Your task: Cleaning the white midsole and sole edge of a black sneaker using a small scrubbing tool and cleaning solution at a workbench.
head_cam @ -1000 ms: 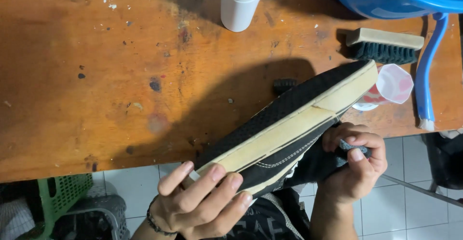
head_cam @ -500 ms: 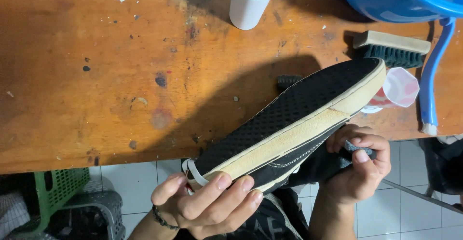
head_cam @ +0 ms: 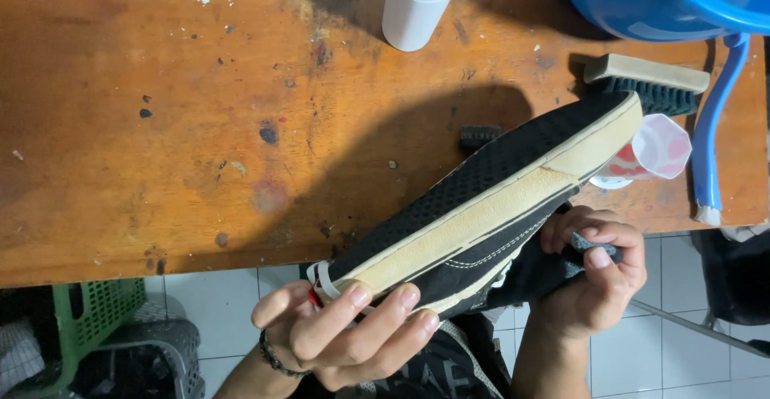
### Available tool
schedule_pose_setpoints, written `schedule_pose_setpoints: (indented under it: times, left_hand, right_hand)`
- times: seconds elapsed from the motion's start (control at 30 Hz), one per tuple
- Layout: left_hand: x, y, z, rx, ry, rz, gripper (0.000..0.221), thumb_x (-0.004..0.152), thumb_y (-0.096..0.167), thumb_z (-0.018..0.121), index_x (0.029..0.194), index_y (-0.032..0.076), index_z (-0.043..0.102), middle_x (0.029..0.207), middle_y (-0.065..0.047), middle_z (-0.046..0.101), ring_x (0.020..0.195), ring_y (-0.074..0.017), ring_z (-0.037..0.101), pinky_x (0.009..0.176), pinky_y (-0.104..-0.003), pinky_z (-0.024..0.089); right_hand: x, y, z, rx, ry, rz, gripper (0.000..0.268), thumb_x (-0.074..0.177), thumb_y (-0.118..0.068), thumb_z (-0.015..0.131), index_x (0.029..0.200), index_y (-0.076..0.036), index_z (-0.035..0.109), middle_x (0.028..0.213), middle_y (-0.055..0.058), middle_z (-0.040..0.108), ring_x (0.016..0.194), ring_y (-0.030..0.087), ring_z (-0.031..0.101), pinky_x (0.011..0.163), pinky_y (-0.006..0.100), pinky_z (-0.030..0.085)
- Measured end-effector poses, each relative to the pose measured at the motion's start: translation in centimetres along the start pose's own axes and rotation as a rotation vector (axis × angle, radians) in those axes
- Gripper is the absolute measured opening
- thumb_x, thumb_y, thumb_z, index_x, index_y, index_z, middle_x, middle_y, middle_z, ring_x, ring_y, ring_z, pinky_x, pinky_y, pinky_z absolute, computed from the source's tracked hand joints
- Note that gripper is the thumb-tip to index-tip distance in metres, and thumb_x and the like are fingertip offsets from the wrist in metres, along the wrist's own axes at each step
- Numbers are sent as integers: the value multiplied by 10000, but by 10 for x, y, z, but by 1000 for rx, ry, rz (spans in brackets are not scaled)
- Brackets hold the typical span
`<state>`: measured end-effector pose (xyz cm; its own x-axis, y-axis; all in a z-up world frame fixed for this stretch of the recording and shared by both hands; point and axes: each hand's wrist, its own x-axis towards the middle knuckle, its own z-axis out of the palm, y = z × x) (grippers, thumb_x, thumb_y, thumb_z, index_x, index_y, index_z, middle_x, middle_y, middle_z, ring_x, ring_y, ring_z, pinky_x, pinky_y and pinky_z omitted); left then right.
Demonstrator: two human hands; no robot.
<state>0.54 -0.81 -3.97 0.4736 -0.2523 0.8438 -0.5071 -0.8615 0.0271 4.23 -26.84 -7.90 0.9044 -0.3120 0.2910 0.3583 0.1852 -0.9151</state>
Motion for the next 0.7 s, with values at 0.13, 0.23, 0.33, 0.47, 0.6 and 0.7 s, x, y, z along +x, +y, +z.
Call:
schedule_pose_setpoints:
  times: [0.13,0.23,0.33,0.47,0.6,0.7]
  left_hand:
    - [-24,4,17,-247,102,-187,254,1010,366,690,1252,365,611,1231,173,685,1182,-88,518,1046,-345,292]
    - [-10,8,11,-609,167,-518,390,962,512,677,1208,214,621,1210,-28,714,1148,-232,649,1005,-384,574]
    - [9,17,-3,-1007,122,-844,472,890,319,809,1202,79,548,1255,-163,657,1278,-389,675,1175,-524,582]
    - [11,25,-5,-1282,72,-1364,708,738,237,853,1315,-9,525,1246,-147,680,1133,-249,685,1008,-368,557]
    - [19,25,-5,-1267,47,-1444,730,780,246,802,1380,53,433,1156,-78,645,1043,-197,662,948,-312,508]
    - [8,25,-5,-1263,133,-1416,707,844,236,785,1410,99,383,1303,-149,578,1240,-249,589,1119,-372,443]
  right_hand:
    - [-3,8,-14,-63,54,-26,159,866,-222,570,921,-74,568,811,113,528,661,227,477,600,279,416]
    - [-9,15,-29,-8,158,78,166,855,-234,632,941,-101,587,814,33,614,766,131,570,790,261,455]
    - [-9,15,-29,14,158,71,174,864,-232,643,966,-98,595,824,34,616,768,137,577,771,262,472]
    - [-8,16,-29,59,154,47,197,885,-225,666,1021,-92,613,848,37,620,774,152,593,728,262,508]
    - [-2,1,-9,70,124,126,221,891,-237,671,1013,-72,586,758,107,565,597,185,524,553,273,467]
    - [4,-8,-1,3,123,191,209,940,-251,683,1020,-80,592,774,103,565,628,188,558,591,279,497]
